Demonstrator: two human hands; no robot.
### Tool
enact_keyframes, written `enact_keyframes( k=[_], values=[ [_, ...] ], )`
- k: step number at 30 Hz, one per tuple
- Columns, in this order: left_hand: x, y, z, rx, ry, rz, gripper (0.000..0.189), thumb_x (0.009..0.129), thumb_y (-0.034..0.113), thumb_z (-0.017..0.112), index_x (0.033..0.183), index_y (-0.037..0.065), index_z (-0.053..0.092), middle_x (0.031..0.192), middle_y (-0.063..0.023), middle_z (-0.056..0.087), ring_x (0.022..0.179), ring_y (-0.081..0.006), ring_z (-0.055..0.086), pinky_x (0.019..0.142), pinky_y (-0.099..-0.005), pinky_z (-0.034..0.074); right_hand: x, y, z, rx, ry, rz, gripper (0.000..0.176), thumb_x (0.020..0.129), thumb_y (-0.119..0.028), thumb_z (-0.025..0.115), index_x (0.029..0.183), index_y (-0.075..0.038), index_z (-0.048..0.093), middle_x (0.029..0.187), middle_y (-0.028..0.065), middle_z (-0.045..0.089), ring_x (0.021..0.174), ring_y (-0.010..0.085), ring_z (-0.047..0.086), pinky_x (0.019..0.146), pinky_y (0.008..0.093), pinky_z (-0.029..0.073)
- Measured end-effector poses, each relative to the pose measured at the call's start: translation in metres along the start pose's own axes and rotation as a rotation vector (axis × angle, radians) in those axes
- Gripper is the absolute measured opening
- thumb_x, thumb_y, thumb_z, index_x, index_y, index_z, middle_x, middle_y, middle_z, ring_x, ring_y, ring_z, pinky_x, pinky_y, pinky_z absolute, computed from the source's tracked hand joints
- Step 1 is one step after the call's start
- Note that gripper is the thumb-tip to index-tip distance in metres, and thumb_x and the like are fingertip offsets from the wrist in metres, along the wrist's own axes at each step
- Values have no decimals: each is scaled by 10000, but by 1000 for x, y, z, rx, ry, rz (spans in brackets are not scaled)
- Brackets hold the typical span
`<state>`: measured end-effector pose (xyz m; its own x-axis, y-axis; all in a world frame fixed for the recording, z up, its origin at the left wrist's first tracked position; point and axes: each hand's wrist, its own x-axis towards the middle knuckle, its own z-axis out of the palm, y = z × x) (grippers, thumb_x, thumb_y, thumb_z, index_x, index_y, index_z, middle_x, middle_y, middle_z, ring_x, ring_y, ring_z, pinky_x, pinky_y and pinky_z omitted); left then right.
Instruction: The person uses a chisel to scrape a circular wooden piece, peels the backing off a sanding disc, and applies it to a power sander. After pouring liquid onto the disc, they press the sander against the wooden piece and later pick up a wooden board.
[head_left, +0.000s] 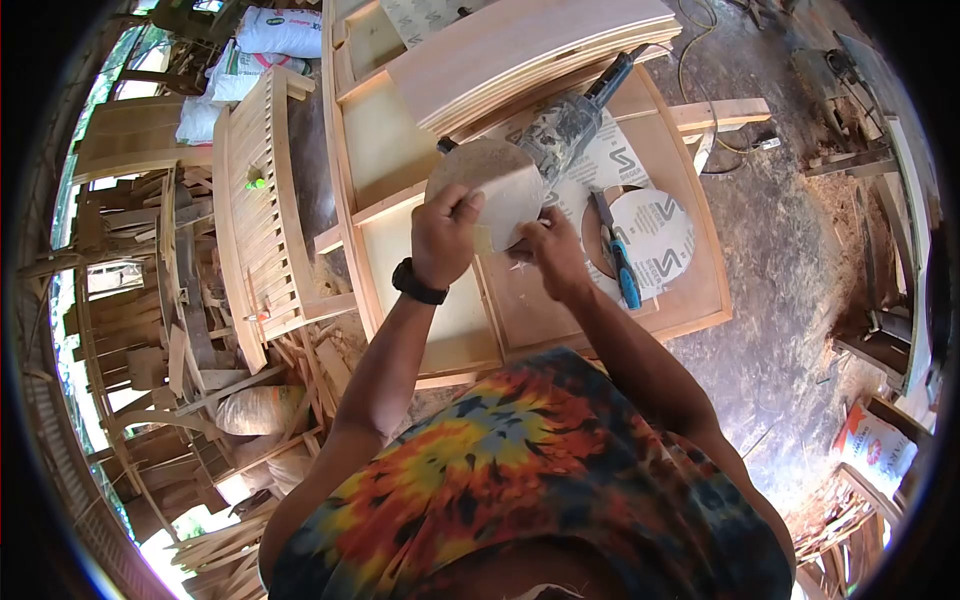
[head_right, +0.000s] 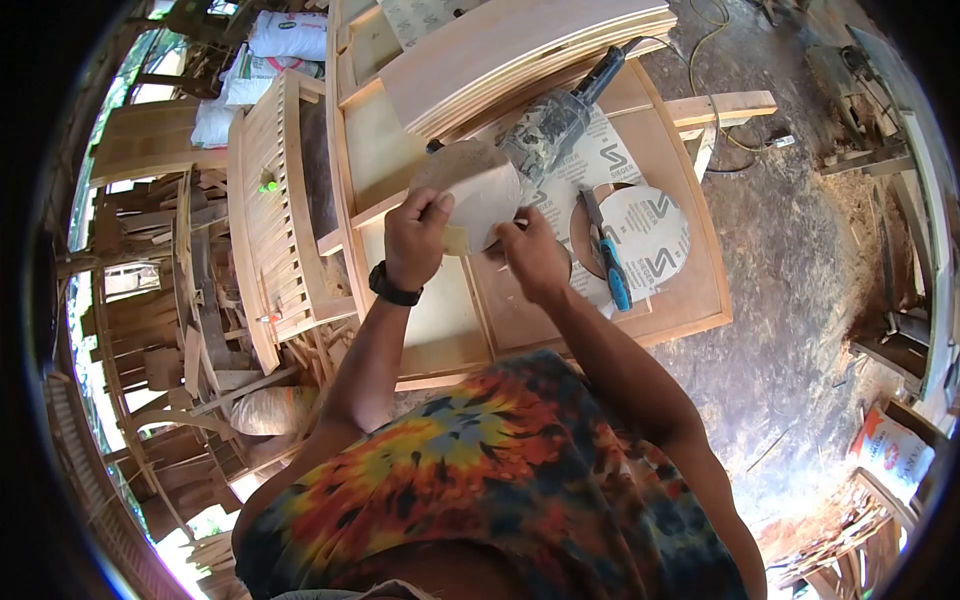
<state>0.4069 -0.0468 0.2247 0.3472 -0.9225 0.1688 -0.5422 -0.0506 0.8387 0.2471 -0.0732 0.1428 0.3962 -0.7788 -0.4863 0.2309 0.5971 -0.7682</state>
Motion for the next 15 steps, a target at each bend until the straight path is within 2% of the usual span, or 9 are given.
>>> enact_keyframes(
  k=[1, 2, 3, 5, 7, 9, 11, 12, 15],
  values=[
    [-2, 6, -3, 120, -118, 113, 160, 983, 157, 661, 940, 7, 696, 721, -149, 650, 671, -250, 655, 655, -348, 500, 5, -8, -6, 0, -4, 0, 430, 985, -174, 557, 1283, 128, 490, 1052, 242, 683, 847, 268, 728, 723, 364, 611],
    [-3, 12, -6, 217, -204, 93, 111, 951, 126, 659, 961, 22, 697, 826, -193, 696, 792, -363, 699, 709, -410, 539, 14, -19, -12, -33, 9, -19, 445, 970, -187, 581, 1275, 133, 522, 1038, 231, 692, 834, 261, 729, 721, 359, 607],
    [-3, 12, -5, 220, -200, 94, 111, 951, 126, 659, 961, 22, 697, 826, -193, 696, 792, -363, 699, 709, -410, 539, 24, -28, -15, -65, 22, -41, 461, 954, -199, 606, 1266, 137, 554, 1025, 220, 701, 821, 254, 730, 720, 355, 603],
    [-3, 10, -2, 345, -228, 353, 93, 916, 94, 669, 983, 37, 700, 906, -195, 707, 855, -380, 697, 733, -449, 551, 49, -41, -15, -139, -31, -85, 473, 948, -211, 616, 1261, 141, 567, 1006, 211, 708, 804, 255, 731, 721, 353, 605],
    [2, 6, -7, 355, -272, 386, 97, 899, 83, 676, 985, 43, 700, 942, -185, 712, 875, -385, 695, 744, -462, 554, 58, -44, -20, -217, -83, -133, 486, 942, -223, 626, 1256, 145, 580, 986, 202, 715, 787, 256, 731, 722, 351, 607],
    [4, 4, -20, 367, -317, 415, 109, 882, 71, 682, 987, 48, 699, 977, -174, 717, 895, -391, 692, 755, -476, 556, 58, -46, -22, -286, -111, -57, 438, 951, -208, 635, 1211, 142, 595, 950, 188, 723, 757, 246, 732, 723, 345, 610],
    [4, 3, -33, 440, -387, 462, 154, 888, 17, 693, 1041, 27, 685, 1018, -155, 733, 912, -372, 712, 788, -431, 572, 40, -38, -21, -204, -91, 9, 390, 954, -178, 633, 1186, 133, 598, 939, 187, 724, 755, 237, 734, 715, 344, 608],
    [1, 6, -33, 439, -387, 461, 154, 888, 17, 693, 1041, 27, 685, 1018, -155, 733, 912, -372, 712, 788, -431, 572, 26, -32, -19, -119, -67, 78, 343, 957, -149, 631, 1160, 125, 601, 928, 187, 725, 753, 227, 735, 706, 342, 607],
    [-11, 17, -30, 670, -399, 262, 362, 827, -18, 675, 1183, 43, 649, 1212, -189, 681, 1170, -385, 629, 994, -484, 499, 0, 7, -8, 27, -114, 52, 250, 953, -97, 625, 1133, 75, 609, 933, 155, 718, 772, 182, 715, 710, 319, 586]
  ],
)
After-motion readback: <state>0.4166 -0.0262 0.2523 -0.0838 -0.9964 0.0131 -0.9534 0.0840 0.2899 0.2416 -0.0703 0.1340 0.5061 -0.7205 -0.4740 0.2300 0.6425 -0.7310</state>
